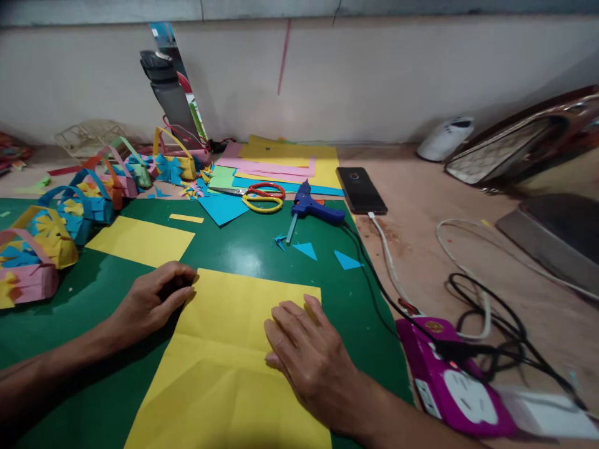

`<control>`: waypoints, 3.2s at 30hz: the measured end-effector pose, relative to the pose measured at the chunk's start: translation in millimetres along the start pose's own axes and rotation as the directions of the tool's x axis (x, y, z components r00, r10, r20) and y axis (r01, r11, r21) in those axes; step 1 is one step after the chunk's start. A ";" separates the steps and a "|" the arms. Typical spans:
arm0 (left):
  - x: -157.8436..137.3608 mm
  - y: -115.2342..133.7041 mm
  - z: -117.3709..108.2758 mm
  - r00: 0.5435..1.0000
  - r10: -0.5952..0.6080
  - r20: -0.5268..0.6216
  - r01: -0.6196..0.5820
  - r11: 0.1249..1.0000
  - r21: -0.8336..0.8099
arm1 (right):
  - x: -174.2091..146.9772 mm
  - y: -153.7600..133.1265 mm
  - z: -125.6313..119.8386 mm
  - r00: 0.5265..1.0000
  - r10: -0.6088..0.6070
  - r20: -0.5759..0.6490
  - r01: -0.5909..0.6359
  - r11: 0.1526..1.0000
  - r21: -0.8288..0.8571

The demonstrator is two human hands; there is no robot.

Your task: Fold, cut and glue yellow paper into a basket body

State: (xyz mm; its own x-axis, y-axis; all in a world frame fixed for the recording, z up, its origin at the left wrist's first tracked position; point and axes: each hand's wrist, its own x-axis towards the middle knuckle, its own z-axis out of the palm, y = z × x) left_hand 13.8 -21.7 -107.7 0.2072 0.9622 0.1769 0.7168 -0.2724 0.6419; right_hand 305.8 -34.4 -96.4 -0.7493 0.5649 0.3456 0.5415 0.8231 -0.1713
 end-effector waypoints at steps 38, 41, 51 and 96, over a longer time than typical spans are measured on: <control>-13.6 22.1 9.8 0.986 -0.168 0.020 0.164 0.914 -0.370 | 30.9 -45.1 13.1 0.981 -0.025 0.194 0.001 0.992 0.123; -9.0 28.1 4.7 0.951 -0.290 0.104 0.301 0.800 -0.518 | 26.6 -36.4 17.0 0.985 -0.052 0.164 0.024 0.985 0.169; -11.9 37.3 -5.3 0.865 -0.332 0.378 0.499 0.655 -0.568 | 22.4 -29.4 19.9 0.985 -0.081 0.152 0.049 0.978 0.203; 9.4 28.9 -8.0 0.927 -0.277 0.253 0.363 0.836 -0.411 | 29.0 -26.6 17.1 0.969 -0.156 0.191 0.119 0.974 0.191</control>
State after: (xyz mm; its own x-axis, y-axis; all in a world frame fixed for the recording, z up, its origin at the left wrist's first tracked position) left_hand 31.2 -20.4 -81.5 0.1616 0.9658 -0.2028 0.4011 0.1235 0.9077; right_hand 263.2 -38.8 -97.6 -0.8835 0.4302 0.1856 0.3655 0.8806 -0.3015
